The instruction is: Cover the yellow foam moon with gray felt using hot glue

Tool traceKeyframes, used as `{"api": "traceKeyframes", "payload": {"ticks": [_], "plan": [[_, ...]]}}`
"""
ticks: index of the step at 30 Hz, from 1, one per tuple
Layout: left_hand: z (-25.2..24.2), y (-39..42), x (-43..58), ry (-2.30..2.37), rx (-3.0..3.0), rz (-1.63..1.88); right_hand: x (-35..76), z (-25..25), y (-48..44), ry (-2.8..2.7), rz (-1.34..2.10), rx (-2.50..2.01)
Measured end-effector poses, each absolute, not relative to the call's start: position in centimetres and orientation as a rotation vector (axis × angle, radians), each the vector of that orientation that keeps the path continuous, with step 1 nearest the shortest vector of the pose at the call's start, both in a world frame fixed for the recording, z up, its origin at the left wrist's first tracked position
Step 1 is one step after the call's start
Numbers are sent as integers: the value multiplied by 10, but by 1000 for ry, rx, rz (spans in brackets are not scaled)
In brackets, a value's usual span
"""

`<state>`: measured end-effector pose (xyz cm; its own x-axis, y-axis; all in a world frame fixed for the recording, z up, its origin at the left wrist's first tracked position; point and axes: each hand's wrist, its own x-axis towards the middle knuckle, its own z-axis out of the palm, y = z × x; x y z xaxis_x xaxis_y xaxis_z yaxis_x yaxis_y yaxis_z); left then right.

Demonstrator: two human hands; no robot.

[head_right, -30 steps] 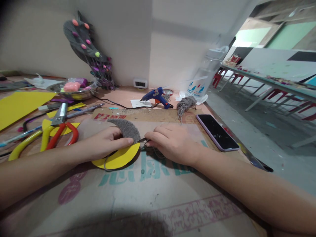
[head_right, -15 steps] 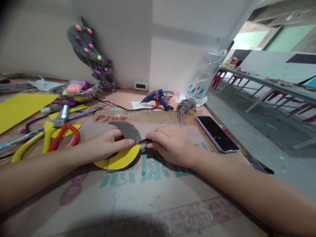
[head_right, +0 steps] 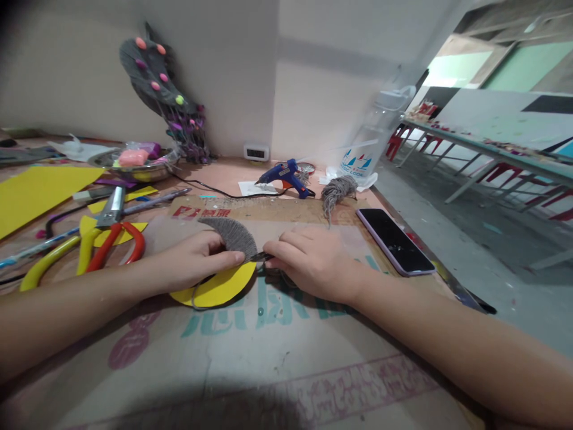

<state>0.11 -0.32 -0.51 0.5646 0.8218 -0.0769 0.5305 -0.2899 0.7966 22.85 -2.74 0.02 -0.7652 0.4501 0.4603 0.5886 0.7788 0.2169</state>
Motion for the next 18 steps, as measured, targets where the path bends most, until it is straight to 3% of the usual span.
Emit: {"api": "traceKeyframes", "payload": {"ticks": [18], "plan": [[-9,-2,1,1071,1977,483,227,2,-27,-2575,-431,-774]]}}
